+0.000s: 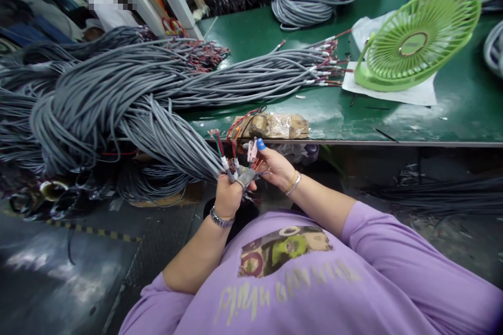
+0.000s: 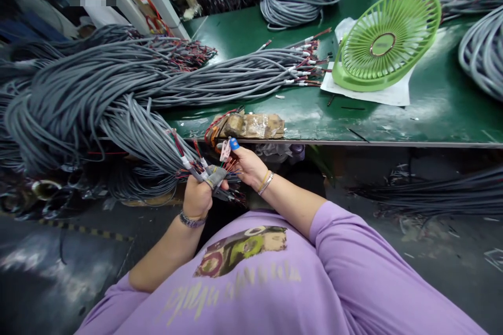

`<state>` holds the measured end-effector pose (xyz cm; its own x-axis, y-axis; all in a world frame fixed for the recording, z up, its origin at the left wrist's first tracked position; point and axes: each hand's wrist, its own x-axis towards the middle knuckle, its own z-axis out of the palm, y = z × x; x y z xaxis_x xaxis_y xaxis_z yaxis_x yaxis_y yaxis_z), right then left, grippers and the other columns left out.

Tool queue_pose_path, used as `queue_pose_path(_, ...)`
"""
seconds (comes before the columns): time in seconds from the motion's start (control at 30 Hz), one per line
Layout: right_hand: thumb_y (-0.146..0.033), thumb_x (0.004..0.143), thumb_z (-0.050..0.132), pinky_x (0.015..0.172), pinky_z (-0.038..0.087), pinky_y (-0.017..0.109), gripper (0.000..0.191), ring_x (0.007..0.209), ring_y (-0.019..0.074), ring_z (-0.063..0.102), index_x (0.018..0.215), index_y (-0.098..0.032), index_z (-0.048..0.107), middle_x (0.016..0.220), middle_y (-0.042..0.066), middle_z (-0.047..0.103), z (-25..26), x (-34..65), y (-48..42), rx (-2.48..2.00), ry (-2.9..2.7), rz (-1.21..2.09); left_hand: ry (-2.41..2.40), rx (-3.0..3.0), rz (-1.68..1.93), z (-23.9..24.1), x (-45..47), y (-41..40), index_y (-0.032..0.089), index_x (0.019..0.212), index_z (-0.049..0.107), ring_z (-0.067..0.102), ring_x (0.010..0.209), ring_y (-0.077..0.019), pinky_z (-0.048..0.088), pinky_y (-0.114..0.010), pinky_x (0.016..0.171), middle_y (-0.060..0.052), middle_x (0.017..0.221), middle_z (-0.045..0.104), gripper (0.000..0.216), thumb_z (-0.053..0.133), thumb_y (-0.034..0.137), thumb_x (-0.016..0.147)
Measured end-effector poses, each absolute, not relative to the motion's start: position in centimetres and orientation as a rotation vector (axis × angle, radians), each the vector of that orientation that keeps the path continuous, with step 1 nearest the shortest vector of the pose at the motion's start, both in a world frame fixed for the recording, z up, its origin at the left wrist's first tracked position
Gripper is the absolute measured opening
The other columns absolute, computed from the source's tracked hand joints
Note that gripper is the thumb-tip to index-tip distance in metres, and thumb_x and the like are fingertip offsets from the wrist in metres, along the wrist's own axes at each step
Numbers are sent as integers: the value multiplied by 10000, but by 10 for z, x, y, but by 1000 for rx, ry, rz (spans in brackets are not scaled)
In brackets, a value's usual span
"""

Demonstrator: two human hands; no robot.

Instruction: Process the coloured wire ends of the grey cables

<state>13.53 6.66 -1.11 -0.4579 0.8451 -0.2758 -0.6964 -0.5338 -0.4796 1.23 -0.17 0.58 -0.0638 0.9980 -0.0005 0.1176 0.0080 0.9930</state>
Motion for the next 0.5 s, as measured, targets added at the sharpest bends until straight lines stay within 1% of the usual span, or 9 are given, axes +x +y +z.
queue_pose_path(0.1, -525, 832, 663, 488, 429, 195, 402, 506, 79, 520, 727, -138, 634, 581, -12, 604, -10, 135, 67, -620, -350, 2057, 1335, 1196, 1224, 5, 11, -1, 154, 611, 657, 521, 470, -97, 405, -227, 517, -1, 505, 620, 226, 708, 318, 759)
queue_pose_path(0.27, -547, 826, 657, 459, 411, 189, 426, 454, 67, 470, 685, -149, 600, 530, -32, 547, -9, 136, 66, -623, -389, 2083, 1359, 1336, 1109, 9, 11, -1, 156, 492, 629, 537, 493, -102, 411, -231, 537, -20, 493, 616, 335, 678, 312, 785)
queue_pose_path(0.4, -559, 831, 644, 455, 414, 186, 421, 451, 67, 461, 713, -158, 588, 535, -39, 532, -13, 135, 66, -627, -375, 2087, 1355, 1364, 1051, 9, 9, -2, 158, 479, 635, 552, 505, -113, 411, -233, 528, -27, 502, 620, 350, 680, 324, 785)
queue_pose_path(0.5, -569, 841, 626, 458, 424, 192, 422, 451, 72, 464, 742, -161, 589, 546, -36, 540, -15, 135, 65, -609, -375, 2118, 1345, 1375, 1033, 8, 7, -2, 156, 478, 633, 530, 487, -101, 396, -225, 519, -22, 490, 608, 360, 676, 329, 791)
